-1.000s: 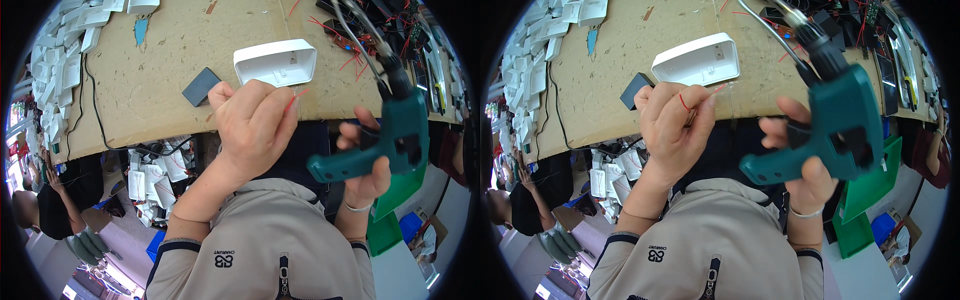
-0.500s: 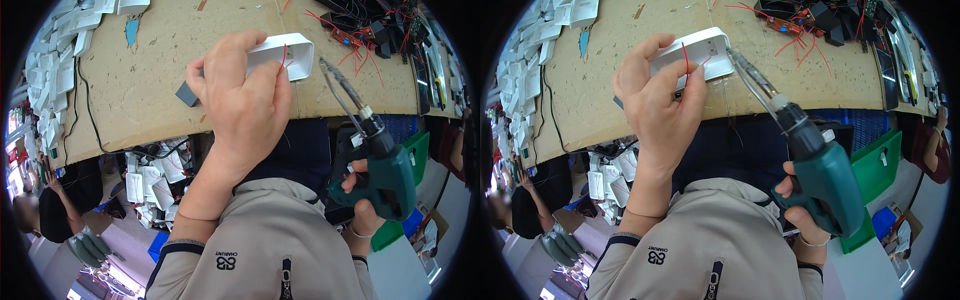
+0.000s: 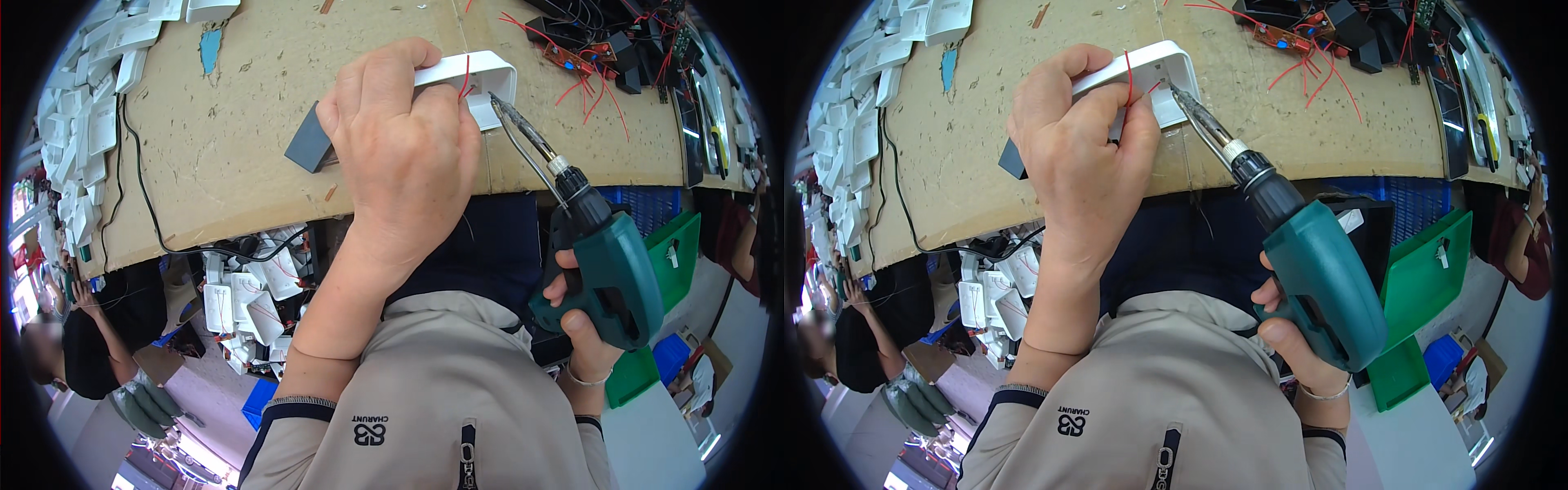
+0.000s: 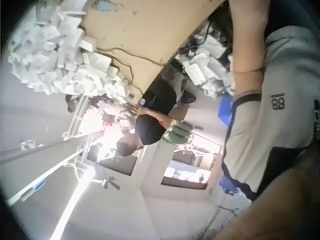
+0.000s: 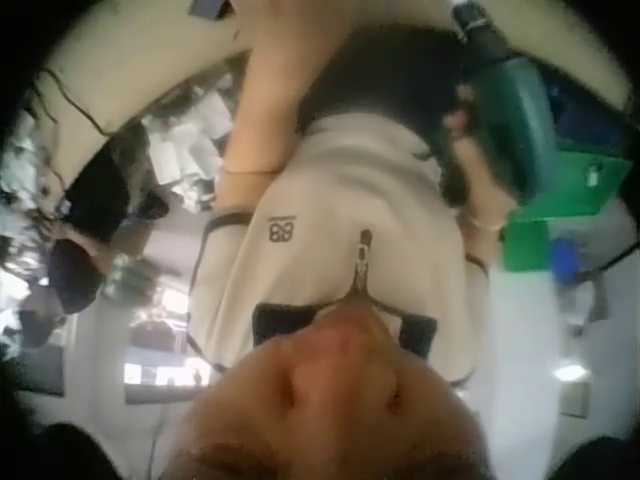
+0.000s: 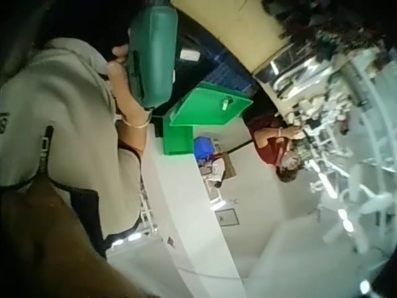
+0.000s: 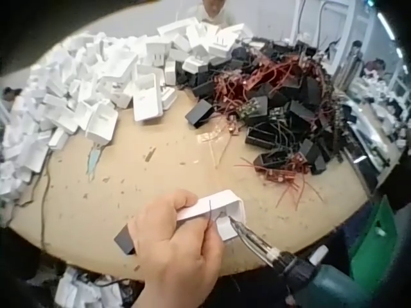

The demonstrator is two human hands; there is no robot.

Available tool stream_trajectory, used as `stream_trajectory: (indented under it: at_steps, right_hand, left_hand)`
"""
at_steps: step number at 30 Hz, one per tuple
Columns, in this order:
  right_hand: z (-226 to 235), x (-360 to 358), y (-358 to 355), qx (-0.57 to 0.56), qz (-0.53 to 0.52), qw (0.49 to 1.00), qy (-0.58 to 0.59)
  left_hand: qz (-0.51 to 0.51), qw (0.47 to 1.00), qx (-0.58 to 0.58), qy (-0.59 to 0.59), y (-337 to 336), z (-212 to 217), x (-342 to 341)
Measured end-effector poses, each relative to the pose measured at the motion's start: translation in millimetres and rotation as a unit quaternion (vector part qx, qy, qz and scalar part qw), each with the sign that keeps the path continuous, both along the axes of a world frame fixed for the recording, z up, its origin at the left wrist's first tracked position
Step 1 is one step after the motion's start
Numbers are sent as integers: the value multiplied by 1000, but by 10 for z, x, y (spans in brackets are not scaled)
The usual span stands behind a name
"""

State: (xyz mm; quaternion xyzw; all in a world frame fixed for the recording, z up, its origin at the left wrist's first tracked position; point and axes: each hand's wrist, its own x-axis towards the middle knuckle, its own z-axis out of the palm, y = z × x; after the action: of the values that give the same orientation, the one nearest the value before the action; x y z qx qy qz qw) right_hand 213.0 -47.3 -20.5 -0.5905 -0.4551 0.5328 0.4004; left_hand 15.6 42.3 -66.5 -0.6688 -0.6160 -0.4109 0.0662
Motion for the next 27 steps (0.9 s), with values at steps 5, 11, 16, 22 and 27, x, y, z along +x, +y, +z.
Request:
stream_trajectory:
  at_steps: [5, 11, 16, 22, 27]
  right_hand:
    - [-13, -40, 16, -4, -3, 1000, 3]
    - [5, -70, 51, -10, 7, 1000, -3]
    - [1, -95, 79, -10, 5, 1000, -1]
    - [21, -121, 102, -10, 0, 1000, -24]
    - [33, -127, 117, -14, 7, 999, -30]
  left_hand:
    - [-3, 1000, -3, -2, 3, 4, -5]
    - [2, 1000, -11, 3, 3, 13, -3]
    - [-2, 1000, -8, -6, 9, 2, -5]
    - [-1, 1000, -9, 1, 5, -1, -7]
    - [-1, 1000, -13, -4, -4, 4, -6]
